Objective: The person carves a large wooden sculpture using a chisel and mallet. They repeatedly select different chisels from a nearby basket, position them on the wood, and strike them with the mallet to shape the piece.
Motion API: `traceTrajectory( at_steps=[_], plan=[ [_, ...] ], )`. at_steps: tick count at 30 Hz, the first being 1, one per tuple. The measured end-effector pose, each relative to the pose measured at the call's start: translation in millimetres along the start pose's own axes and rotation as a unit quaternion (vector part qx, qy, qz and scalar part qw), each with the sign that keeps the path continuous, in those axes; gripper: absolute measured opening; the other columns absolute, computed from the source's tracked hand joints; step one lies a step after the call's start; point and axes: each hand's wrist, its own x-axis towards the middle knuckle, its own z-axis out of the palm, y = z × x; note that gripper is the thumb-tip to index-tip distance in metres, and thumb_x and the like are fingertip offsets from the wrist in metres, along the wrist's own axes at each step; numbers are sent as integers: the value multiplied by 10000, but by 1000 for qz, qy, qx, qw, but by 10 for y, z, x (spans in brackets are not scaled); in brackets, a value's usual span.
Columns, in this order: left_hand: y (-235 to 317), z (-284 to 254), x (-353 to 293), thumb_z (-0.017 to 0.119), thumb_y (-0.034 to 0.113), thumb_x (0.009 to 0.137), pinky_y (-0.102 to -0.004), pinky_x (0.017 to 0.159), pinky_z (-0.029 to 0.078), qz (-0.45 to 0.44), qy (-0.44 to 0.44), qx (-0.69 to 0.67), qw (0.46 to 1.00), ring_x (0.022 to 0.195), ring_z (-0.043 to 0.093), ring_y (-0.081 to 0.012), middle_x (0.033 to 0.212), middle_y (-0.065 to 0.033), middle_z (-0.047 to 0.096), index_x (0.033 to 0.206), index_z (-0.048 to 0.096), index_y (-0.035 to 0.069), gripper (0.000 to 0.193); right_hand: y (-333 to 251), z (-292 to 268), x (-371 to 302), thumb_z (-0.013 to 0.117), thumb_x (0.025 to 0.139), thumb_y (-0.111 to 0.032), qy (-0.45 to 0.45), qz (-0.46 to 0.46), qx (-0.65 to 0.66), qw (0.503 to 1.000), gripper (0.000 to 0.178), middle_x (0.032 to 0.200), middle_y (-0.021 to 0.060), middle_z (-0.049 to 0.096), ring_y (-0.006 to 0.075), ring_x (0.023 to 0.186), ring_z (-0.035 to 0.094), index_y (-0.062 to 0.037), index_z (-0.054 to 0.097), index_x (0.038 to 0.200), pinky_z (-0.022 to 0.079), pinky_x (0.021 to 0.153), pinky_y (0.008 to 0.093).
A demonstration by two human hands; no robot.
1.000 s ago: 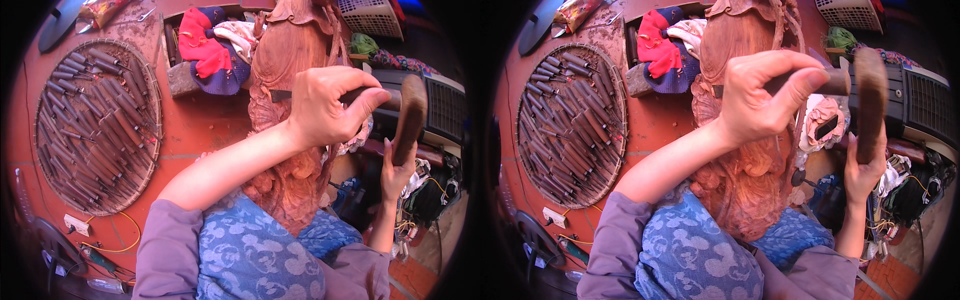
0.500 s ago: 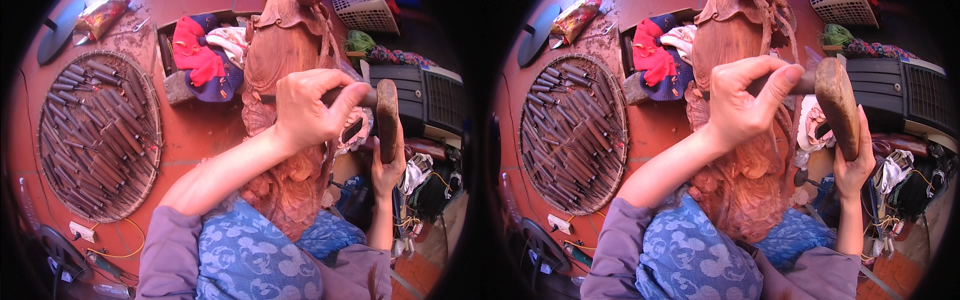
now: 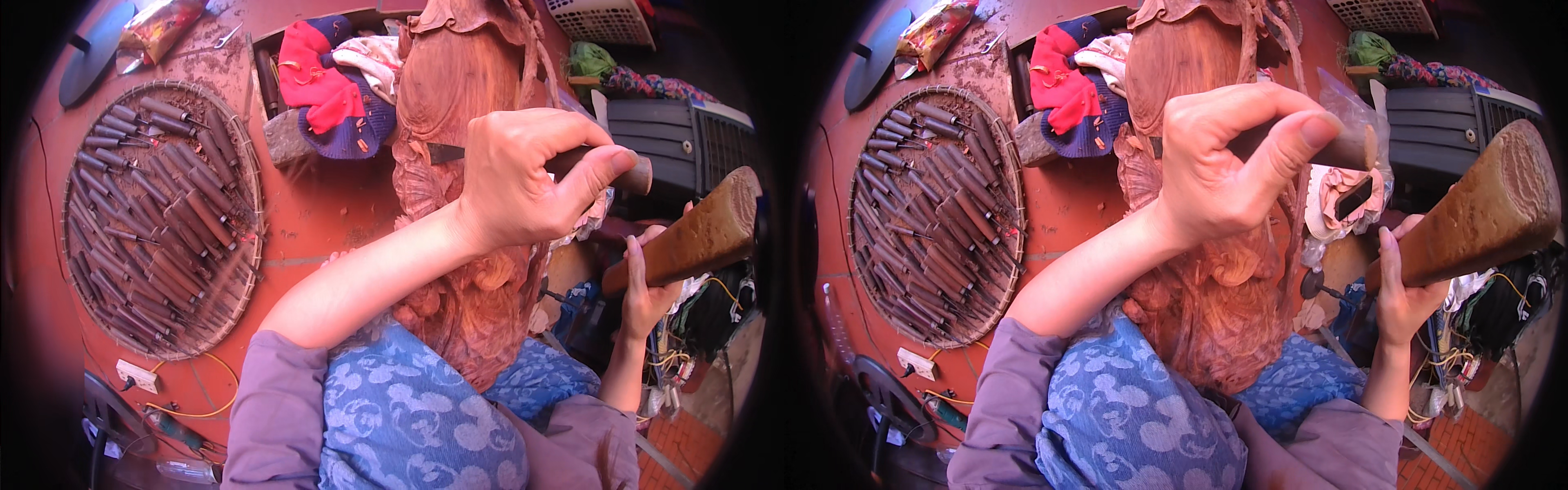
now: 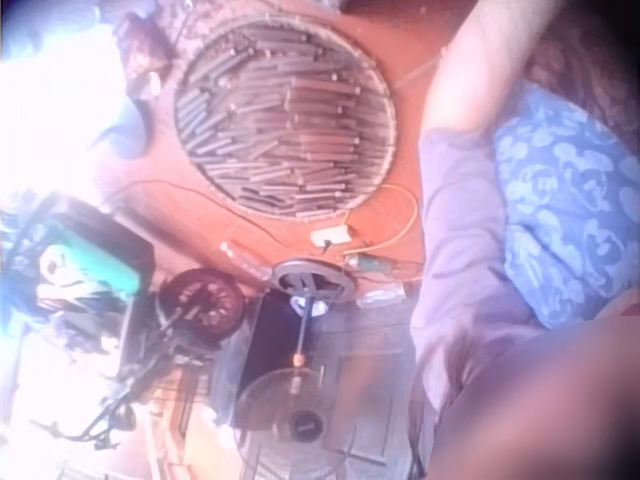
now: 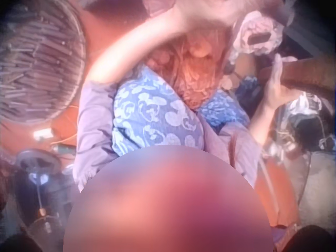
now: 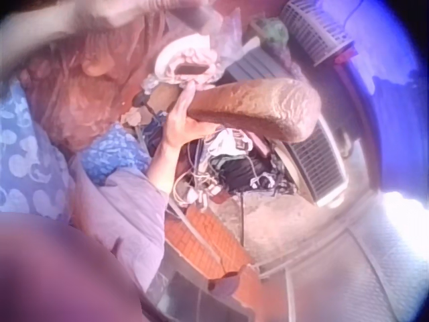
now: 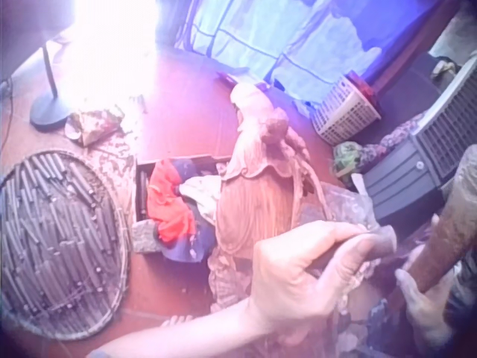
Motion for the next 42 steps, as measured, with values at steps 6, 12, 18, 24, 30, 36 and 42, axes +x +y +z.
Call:
traceTrajectory(
  at_steps=[6,12,18,24,30,36,42],
  plan=[
    [-25,-76,-29,668,150,901,-244,569,480,-25,-1,3,1000,626,639,-120,702,-78,679,830,702,-13,181,212,-10,31,600,868,92,-31,-75,-115,990,469,1217,123,592,176,1067,596,19,483,1317,469,900,300],
    [13,-112,-27,659,136,900,-250,557,486,-35,-44,-2,998,635,652,-110,717,-84,694,833,704,-10,167,181,75,86,633,836,55,-60,-131,-229,963,606,1266,143,581,233,1166,576,25,408,1397,437,1001,363],
    [635,250,-180,694,420,820,-378,500,481,-77,-259,79,959,557,631,-285,629,-91,607,845,641,50,374,78,149,-201,654,852,-19,2,234,286,929,404,975,53,605,146,824,603,-18,501,1226,499,733,276],
    [1009,-331,-210,703,463,813,-388,521,500,-248,-446,275,815,606,657,-302,667,-126,627,1049,556,-1,541,123,292,-323,697,801,-30,-96,317,222,917,341,832,44,572,97,627,556,-8,522,1093,470,574,230],
    [912,-594,-249,723,441,809,-374,542,498,-308,-410,428,744,623,655,-298,704,-142,644,1107,623,-1,542,203,406,-416,711,797,-44,-133,353,256,890,346,795,32,568,98,614,560,-19,530,1091,467,574,236],
    [1155,-775,-274,744,357,816,-366,592,504,-339,-533,155,759,682,654,-295,735,-99,658,875,690,53,314,236,439,-478,721,805,-38,-147,343,275,886,348,810,32,578,92,626,561,-13,529,1094,462,580,227],
    [1392,-1526,-614,628,156,890,-311,636,500,-491,-226,297,787,713,667,-203,778,-132,662,991,662,-22,208,306,484,-559,718,814,-41,-147,330,294,885,317,810,31,583,91,632,562,-17,530,1068,460,593,237]
  ],
)
